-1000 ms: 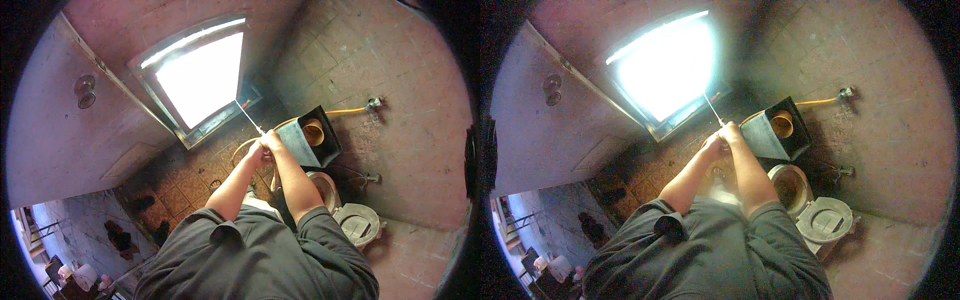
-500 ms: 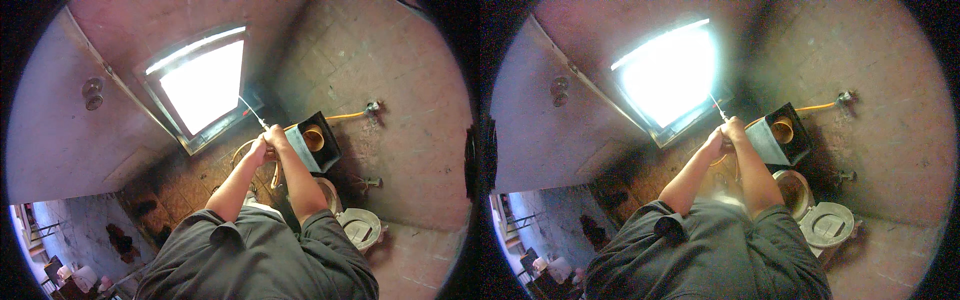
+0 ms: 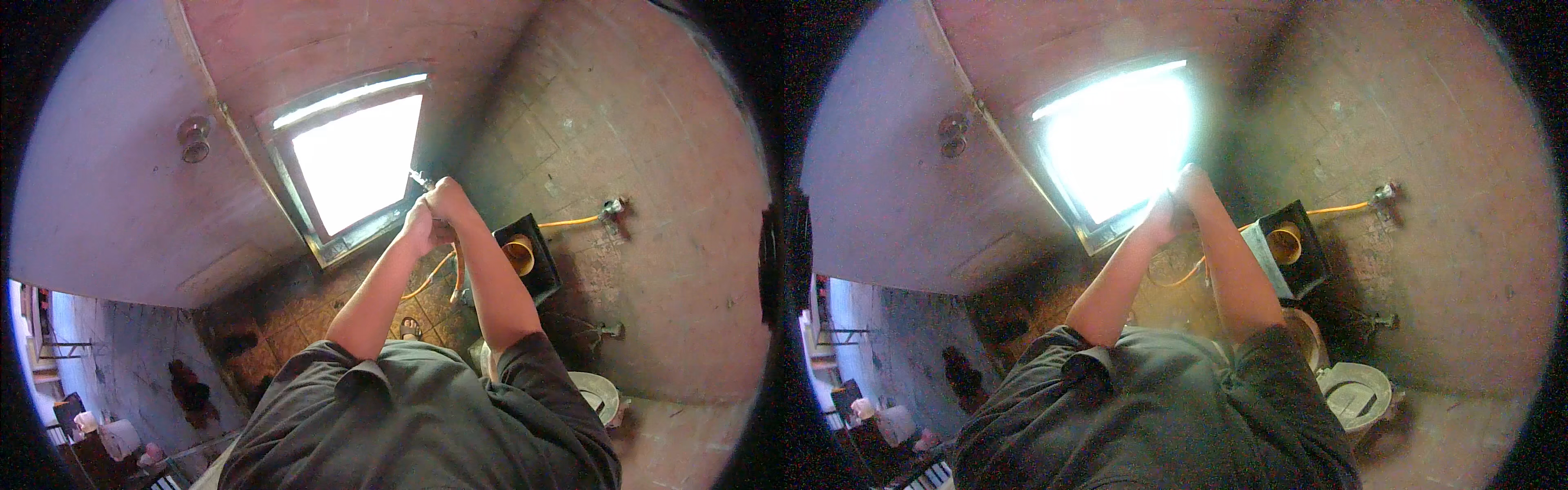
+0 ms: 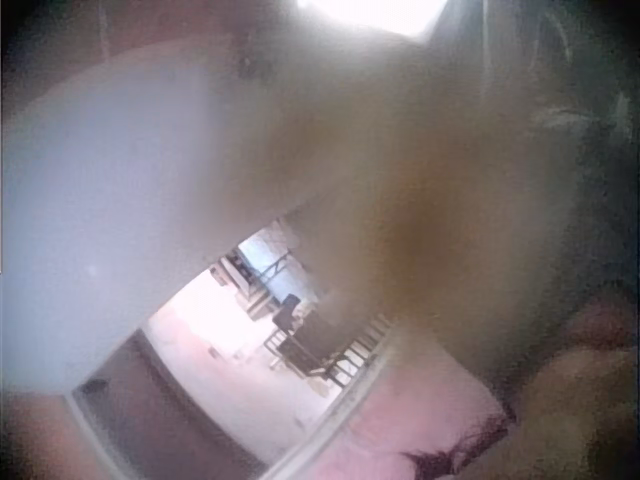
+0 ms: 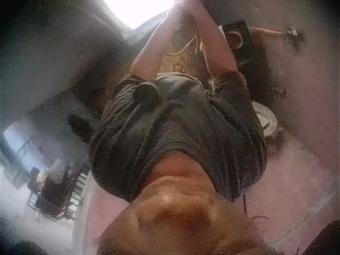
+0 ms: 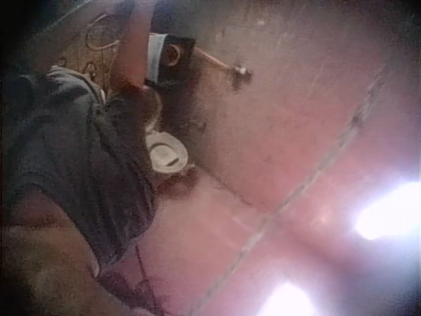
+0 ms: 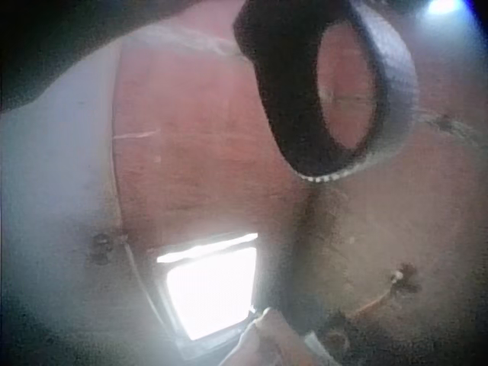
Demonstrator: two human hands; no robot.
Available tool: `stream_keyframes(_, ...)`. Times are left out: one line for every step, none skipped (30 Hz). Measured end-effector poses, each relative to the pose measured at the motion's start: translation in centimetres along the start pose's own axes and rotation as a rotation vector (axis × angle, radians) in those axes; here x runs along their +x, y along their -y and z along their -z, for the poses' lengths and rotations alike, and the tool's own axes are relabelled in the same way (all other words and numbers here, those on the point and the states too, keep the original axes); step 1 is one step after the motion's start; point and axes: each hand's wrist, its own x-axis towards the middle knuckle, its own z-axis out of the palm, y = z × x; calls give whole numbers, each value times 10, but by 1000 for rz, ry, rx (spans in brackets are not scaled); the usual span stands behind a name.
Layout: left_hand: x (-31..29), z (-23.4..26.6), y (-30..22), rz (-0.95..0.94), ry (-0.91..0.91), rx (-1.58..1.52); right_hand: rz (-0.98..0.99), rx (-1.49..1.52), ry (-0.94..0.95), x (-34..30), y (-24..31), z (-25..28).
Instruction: The person cleans a ceiling skylight using a hose nozzle to spray water and a yellow cup to pour water over the glass. They repeatedly spray and pour water while standing on the floor.
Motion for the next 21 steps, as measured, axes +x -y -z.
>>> stream_keyframes(0, 6, 2, 27, 10, -35, -28, -6, 34, 2, 0, -5)
stream_keyframes(3, 16, 5, 53, 21, -70, -55, -11, 66, 3, 1, -10)
stream_keyframes(-1, 18, 6, 83, 31, -108, -113, 8, 80, 6, -2, -23)
stream_keyframes(-5, 19, 7, 79, -44, -87, -170, 27, 93, 9, -5, -32)
stream_keyframes(-10, 19, 10, 75, -119, -65, -127, -2, 149, 10, -10, -39)
stream_keyframes(-17, 21, 12, 70, -199, -47, -79, -31, 211, 0, -2, -39)
stream_keyframes(-15, 32, 18, 76, -190, -62, -122, -36, 233, 4, -6, -53)
stream_keyframes(-9, 48, 28, 82, -180, -76, -164, -42, 256, 9, -9, -68)
stream_keyframes(-6, 65, 38, 82, -178, -95, -138, -103, 368, 1, -2, -72)
stream_keyframes(-4, 64, 45, 27, -199, -97, -237, -34, 317, 7, -16, -90)
stream_keyframes(-4, 63, 52, 51, -227, -104, -336, 34, 263, 12, -31, -107)
stream_keyframes(-12, 63, 53, 66, -275, -114, -335, 84, 303, 7, -29, -110)
stream_keyframes(-17, 65, 54, 82, -322, -123, -364, 113, 329, 7, -32, -122)
stream_keyframes(-7, 80, 64, 126, -372, -133, -334, 94, 349, 4, -33, -128)
stream_keyframes(-8, 84, 66, 142, -361, -154, -308, 78, 364, 0, -34, -132)
stream_keyframes(-10, 87, 69, 158, -349, -175, -309, 106, 362, -2, -36, -136)
stream_keyframes(-11, 90, 71, 175, -337, -196, -318, 115, 357, -1, -36, -138)
stream_keyframes(-10, 89, 70, 95, -371, -130, -324, 123, 350, -1, -32, -136)
stream_keyframes(-8, 90, 67, 98, -339, -147, -331, 131, 342, 0, -28, -133)
stream_keyframes(-6, 91, 63, 101, -307, -163, -326, 112, 339, 1, -24, -128)
stream_keyframes(-6, 91, 58, 101, -277, -178, -269, 76, 371, 1, -14, -114)
